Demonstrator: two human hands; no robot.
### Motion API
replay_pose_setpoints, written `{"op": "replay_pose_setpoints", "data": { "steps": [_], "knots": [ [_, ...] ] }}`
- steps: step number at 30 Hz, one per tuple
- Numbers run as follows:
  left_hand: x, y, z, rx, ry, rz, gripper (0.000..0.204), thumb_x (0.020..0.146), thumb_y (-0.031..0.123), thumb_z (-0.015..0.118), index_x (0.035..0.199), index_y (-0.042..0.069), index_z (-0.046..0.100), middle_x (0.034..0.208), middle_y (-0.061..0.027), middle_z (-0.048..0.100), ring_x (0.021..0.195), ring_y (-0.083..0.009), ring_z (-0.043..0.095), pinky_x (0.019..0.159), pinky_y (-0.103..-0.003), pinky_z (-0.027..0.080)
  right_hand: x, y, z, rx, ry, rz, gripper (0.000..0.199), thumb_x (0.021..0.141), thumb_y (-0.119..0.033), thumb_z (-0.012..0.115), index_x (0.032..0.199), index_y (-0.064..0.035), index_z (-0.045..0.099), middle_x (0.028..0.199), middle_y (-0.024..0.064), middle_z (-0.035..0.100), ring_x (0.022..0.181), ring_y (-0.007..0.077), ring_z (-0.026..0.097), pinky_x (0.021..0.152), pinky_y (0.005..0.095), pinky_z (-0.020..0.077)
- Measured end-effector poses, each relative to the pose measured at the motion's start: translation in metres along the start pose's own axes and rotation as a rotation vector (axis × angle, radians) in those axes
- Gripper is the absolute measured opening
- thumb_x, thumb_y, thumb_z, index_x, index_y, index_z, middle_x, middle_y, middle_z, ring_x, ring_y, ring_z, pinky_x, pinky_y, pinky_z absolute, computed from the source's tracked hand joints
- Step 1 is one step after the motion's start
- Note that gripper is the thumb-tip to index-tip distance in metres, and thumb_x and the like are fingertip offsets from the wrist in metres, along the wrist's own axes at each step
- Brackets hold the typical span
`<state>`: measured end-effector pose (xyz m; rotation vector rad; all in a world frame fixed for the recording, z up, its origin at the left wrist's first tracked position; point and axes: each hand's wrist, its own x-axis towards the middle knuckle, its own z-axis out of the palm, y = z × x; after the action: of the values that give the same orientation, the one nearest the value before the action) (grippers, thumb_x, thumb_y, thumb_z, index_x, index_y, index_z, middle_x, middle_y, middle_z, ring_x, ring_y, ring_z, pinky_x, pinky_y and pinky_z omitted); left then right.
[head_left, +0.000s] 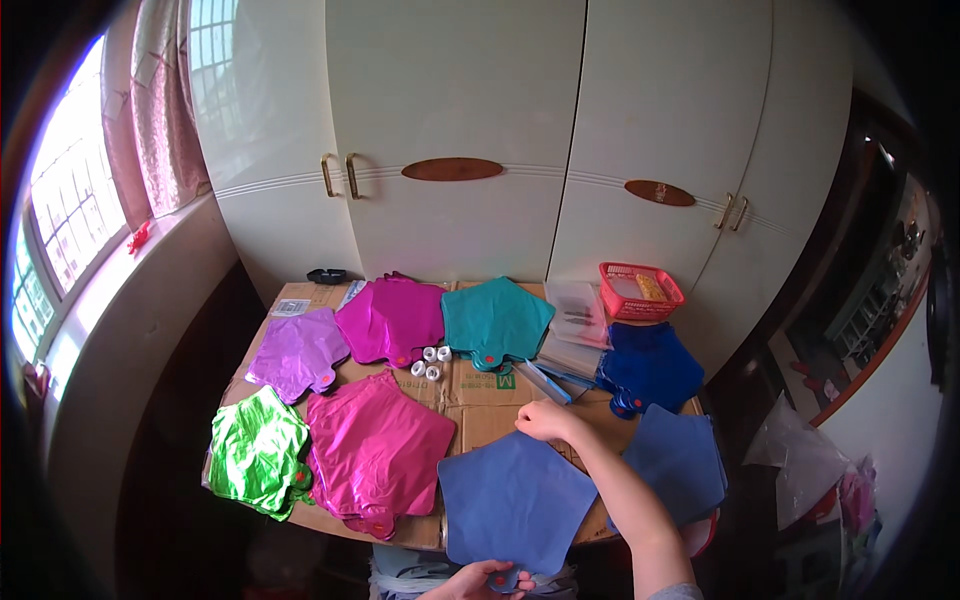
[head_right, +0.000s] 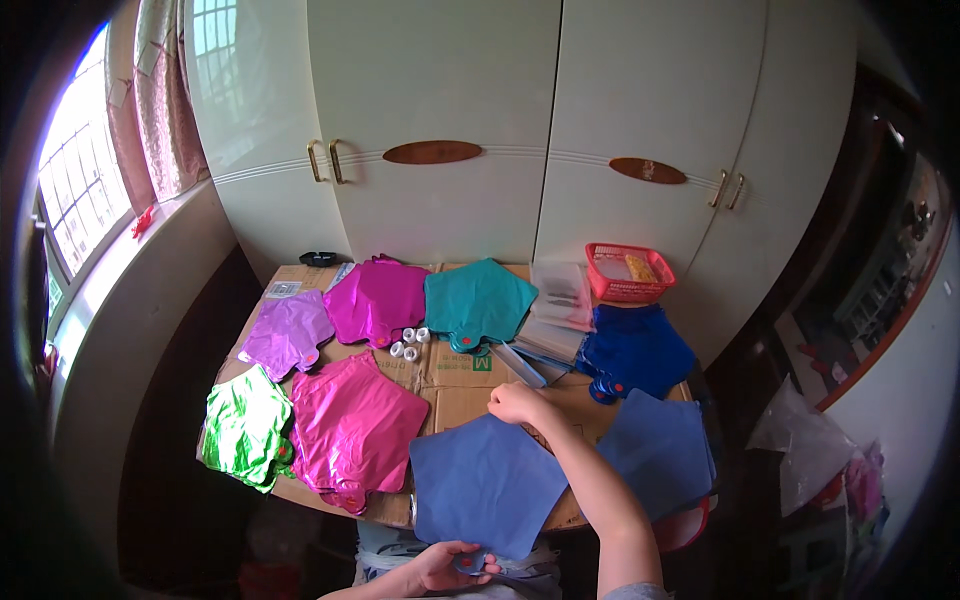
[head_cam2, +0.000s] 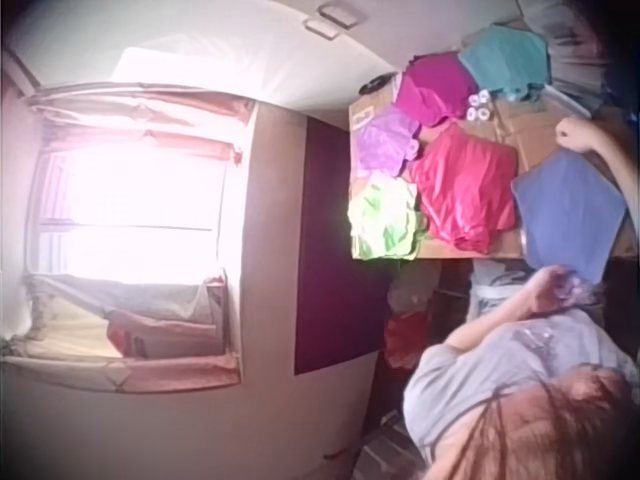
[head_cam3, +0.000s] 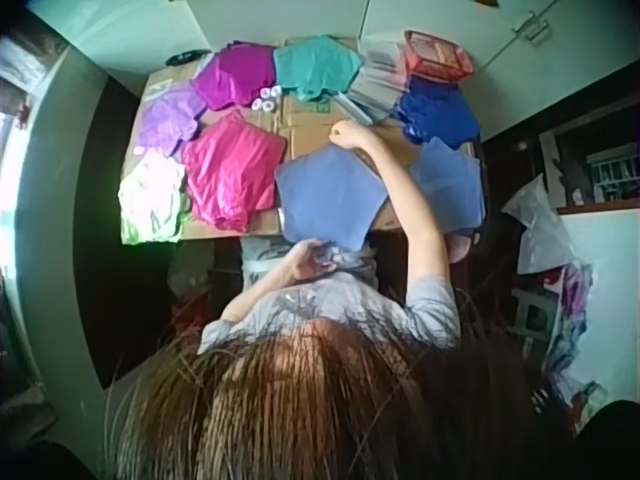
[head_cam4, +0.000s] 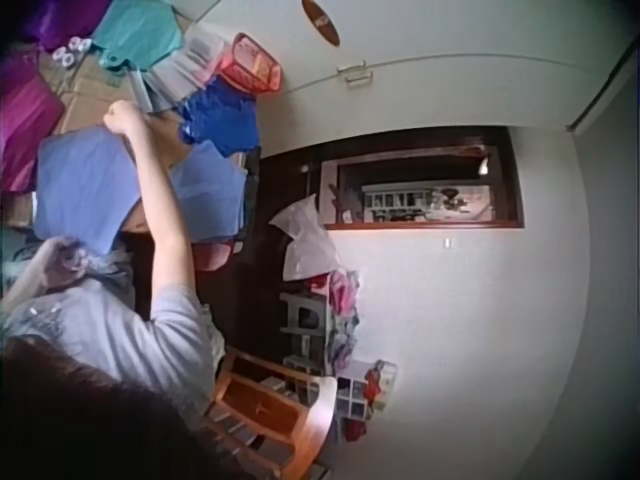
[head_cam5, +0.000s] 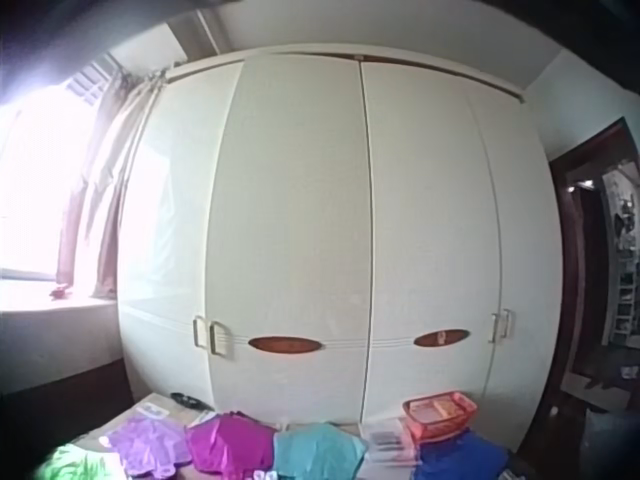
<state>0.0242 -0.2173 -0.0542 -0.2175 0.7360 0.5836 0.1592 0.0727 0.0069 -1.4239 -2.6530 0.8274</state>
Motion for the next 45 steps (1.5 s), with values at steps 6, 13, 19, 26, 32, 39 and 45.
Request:
{"op": "replay_pose_setpoints", "data": {
  "steps": [6, 13, 19, 26, 32, 39, 45],
  "knots": [
    [0.007, 0.006, -0.007, -0.101, -0.176, -0.033, 0.034, 0.095, 0.025, 0.047, 0.119, 0.0, 0.046, 0.111, -0.0191, 0.059, 0.106, -0.0345, 0.058, 0.09, -0.048, 0.048, -0.001, -0.002, 0.002, 0.127, 0.14, -0.013, 0.025, 0.083, -0.027, 0.06, 0.083, -0.0031, 0.066, 0.083, 0.0155, 0.068, 0.08, 0.0296, 0.065, 0.073, 0.0379, 0.0504],
    [0.013, 0.003, -0.019, -0.225, -0.273, -0.066, 0.036, 0.094, 0.023, 0.048, 0.117, -0.004, 0.045, 0.113, -0.0193, 0.058, 0.103, -0.0308, 0.058, 0.09, -0.048, 0.048, 0.003, 0.001, 0.006, 0.196, 0.11, 0.072, 0.022, 0.079, -0.027, 0.063, 0.082, -0.0052, 0.067, 0.083, 0.0145, 0.069, 0.079, 0.0274, 0.066, 0.071, 0.0377, 0.0511],
    [0.009, 0.001, -0.011, -0.146, -0.111, -0.003, 0.029, 0.094, 0.016, 0.045, 0.114, -0.006, 0.044, 0.114, -0.0193, 0.058, 0.102, -0.0274, 0.058, 0.09, -0.045, 0.048, 0.001, 0.002, 0.001, 0.256, 0.073, -0.006, 0.025, 0.082, -0.029, 0.065, 0.084, -0.0044, 0.066, 0.08, 0.012, 0.069, 0.075, 0.0229, 0.066, 0.069, 0.0354, 0.0507],
    [0.002, 0.005, -0.004, -0.121, -0.22, -0.012, 0.023, 0.096, 0.019, 0.046, 0.104, -0.003, 0.046, 0.102, -0.0141, 0.058, 0.089, -0.0212, 0.056, 0.086, -0.044, 0.05, -0.004, -0.005, -0.005, 0.327, 0.073, 0.074, 0.025, 0.083, -0.028, 0.066, 0.084, -0.0028, 0.065, 0.079, 0.0118, 0.069, 0.073, 0.0206, 0.065, 0.068, 0.0343, 0.0501],
    [0.006, -0.001, 0.001, -0.054, -0.112, 0.064, 0.017, 0.098, 0.016, 0.046, 0.092, 0.0, 0.045, 0.088, -0.009, 0.052, 0.075, -0.016, 0.048, 0.081, -0.038, 0.049, 0.002, 0.001, 0.0, 0.36, 0.06, 0.087, 0.024, 0.085, -0.026, 0.065, 0.083, -0.0019, 0.066, 0.072, 0.0066, 0.067, 0.064, 0.0151, 0.062, 0.061, 0.0333, 0.0493],
    [0.003, 0.001, 0.006, -0.025, -0.134, 0.123, 0.017, 0.098, 0.012, 0.045, 0.086, 0.0, 0.045, 0.086, -0.0077, 0.051, 0.072, -0.015, 0.046, 0.08, -0.037, 0.048, 0.002, -0.002, -0.004, 0.225, 0.277, -0.099, 0.018, 0.083, -0.022, 0.066, 0.082, -0.0047, 0.067, 0.082, 0.0158, 0.067, 0.081, 0.0309, 0.064, 0.071, 0.0395, 0.0489],
    [-0.018, 0.024, 0.057, 0.133, 0.056, 0.235, 0.013, 0.099, 0.012, 0.044, 0.091, 0.001, 0.047, 0.085, -0.0086, 0.052, 0.07, -0.0153, 0.046, 0.079, -0.037, 0.047, 0.014, 0.0, -0.011, 0.098, 0.445, -0.193, 0.017, 0.084, -0.02, 0.063, 0.083, -0.0034, 0.062, 0.087, 0.0162, 0.062, 0.085, 0.0349, 0.062, 0.073, 0.0435, 0.0487]
  ]
}}
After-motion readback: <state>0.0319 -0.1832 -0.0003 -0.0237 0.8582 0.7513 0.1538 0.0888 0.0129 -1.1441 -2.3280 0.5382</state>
